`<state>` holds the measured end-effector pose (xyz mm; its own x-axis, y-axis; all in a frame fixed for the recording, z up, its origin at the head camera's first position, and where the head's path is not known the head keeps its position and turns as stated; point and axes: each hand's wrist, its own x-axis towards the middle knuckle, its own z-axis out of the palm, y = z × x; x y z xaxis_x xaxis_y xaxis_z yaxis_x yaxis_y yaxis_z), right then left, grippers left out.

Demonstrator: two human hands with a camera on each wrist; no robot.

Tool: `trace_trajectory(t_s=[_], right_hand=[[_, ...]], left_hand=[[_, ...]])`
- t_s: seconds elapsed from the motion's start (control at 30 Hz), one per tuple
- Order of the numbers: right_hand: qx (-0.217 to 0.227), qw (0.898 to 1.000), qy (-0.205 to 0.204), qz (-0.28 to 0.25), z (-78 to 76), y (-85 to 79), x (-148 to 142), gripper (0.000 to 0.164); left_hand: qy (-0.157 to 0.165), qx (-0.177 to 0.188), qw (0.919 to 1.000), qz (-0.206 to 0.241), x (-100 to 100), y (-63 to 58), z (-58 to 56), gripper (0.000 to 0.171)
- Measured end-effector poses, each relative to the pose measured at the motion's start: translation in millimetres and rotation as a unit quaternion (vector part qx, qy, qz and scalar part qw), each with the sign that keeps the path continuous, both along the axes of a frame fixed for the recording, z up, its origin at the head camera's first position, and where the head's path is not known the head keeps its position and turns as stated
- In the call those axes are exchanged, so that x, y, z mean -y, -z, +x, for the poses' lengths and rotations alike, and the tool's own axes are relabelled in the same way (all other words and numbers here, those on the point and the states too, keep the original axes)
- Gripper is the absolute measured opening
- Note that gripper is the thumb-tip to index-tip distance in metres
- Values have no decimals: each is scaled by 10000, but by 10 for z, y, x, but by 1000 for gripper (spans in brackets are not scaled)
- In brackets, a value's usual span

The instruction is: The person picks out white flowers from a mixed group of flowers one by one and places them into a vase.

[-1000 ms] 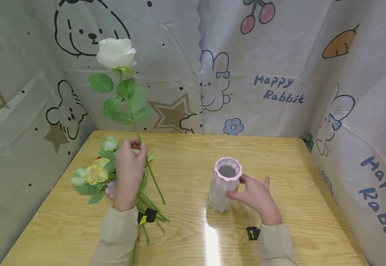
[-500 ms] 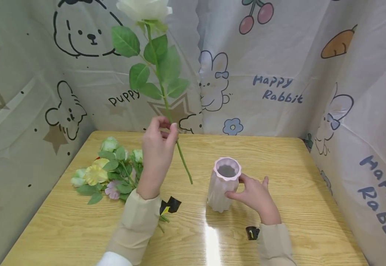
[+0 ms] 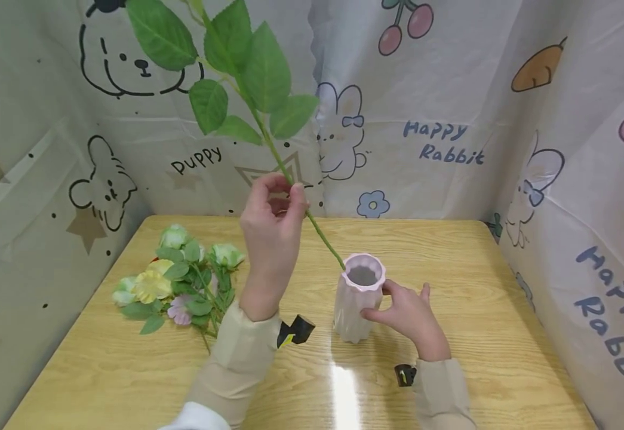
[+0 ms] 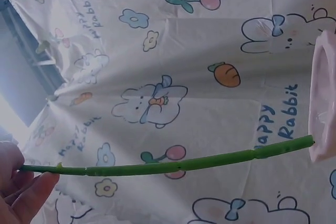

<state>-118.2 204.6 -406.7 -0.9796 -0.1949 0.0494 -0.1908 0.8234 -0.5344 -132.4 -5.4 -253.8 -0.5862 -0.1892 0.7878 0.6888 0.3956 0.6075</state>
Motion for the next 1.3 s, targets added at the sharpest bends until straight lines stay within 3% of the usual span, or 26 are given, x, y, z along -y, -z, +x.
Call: trace_trajectory(t_s=[0.2, 0.47, 0.7, 0.8, 1.0, 1.3], right_hand=[[38, 10000, 58, 40, -9, -1, -5, 67], [81, 9999, 82, -18, 5, -15, 4, 69], [144, 9999, 69, -34, 23, -35, 15, 68], [147, 9999, 56, -34, 23, -40, 16, 70], [131, 9999, 76, -8, 20, -26, 8, 73], [23, 10000, 86, 11, 9, 9, 9, 71]], left_hand=[[329, 75, 9994, -4, -166, 77, -7, 20], [429, 190, 9958, -787, -380, 473, -101, 20], [642, 848, 9832, -1487, -462, 767, -123, 18], [445, 915, 9760, -1925, -469, 833, -117, 18], [-581, 633, 9587, -2710, -473, 955, -98, 12], [-834, 1566, 9433, -2804, -451, 1112, -27, 14]])
